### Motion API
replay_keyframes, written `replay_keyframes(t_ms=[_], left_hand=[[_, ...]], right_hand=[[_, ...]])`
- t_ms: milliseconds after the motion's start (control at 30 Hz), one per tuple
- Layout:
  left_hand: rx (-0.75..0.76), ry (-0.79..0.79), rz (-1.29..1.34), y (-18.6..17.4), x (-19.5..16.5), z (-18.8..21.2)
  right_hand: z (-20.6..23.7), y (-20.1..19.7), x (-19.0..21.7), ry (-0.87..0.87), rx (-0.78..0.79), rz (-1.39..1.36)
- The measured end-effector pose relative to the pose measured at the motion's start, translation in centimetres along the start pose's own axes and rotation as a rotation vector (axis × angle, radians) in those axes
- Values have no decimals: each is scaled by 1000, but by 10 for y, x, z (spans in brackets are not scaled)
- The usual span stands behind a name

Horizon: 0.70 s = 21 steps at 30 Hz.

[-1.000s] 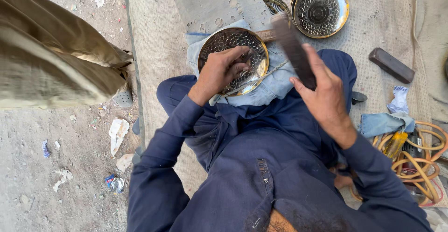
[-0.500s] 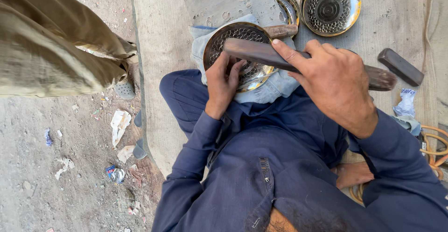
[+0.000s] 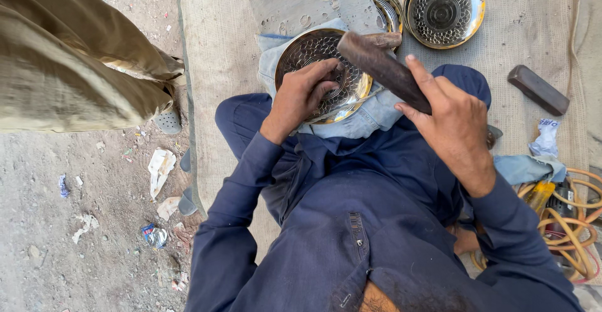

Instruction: The person sits on the ground with decorative brass plates on their lap and repeatedly strikes the plates with a heavy stone bar, working the embossed pattern across the surface. They rotate and reposition a plate between passes, then lift and turn the plate over before resuming hammering.

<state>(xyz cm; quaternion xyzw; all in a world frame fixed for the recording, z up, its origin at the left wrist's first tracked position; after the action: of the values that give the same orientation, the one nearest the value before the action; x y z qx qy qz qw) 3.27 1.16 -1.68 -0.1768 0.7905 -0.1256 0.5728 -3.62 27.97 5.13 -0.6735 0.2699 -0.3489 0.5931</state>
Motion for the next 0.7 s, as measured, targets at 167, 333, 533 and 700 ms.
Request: replay_keyframes(t_ms=[167, 333, 533, 700], left_hand=[[27, 4, 12, -1, -1, -6], [88, 66, 10, -3, 2, -12], [283, 89, -2, -6, 3, -31], [457, 50, -47, -6, 0, -41]], right_hand=[[15, 17, -4, 14, -129, -360], [23, 22, -3, 16, -192, -408], [42, 41, 1, 189, -133, -516], [60, 69, 0, 187, -76, -523]])
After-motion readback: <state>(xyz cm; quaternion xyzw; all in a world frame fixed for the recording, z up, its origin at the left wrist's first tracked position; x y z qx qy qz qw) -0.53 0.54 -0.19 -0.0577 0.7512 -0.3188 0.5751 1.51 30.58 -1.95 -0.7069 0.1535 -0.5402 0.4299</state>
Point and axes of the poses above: each hand's wrist, its own z-axis away from the middle knuckle, its own y-axis out of the palm, x = y × z, the point moved 1 cm from there along -z, towards the middle knuckle, and after that the axes turned 11 degrees about z, right-handed, at the moved point
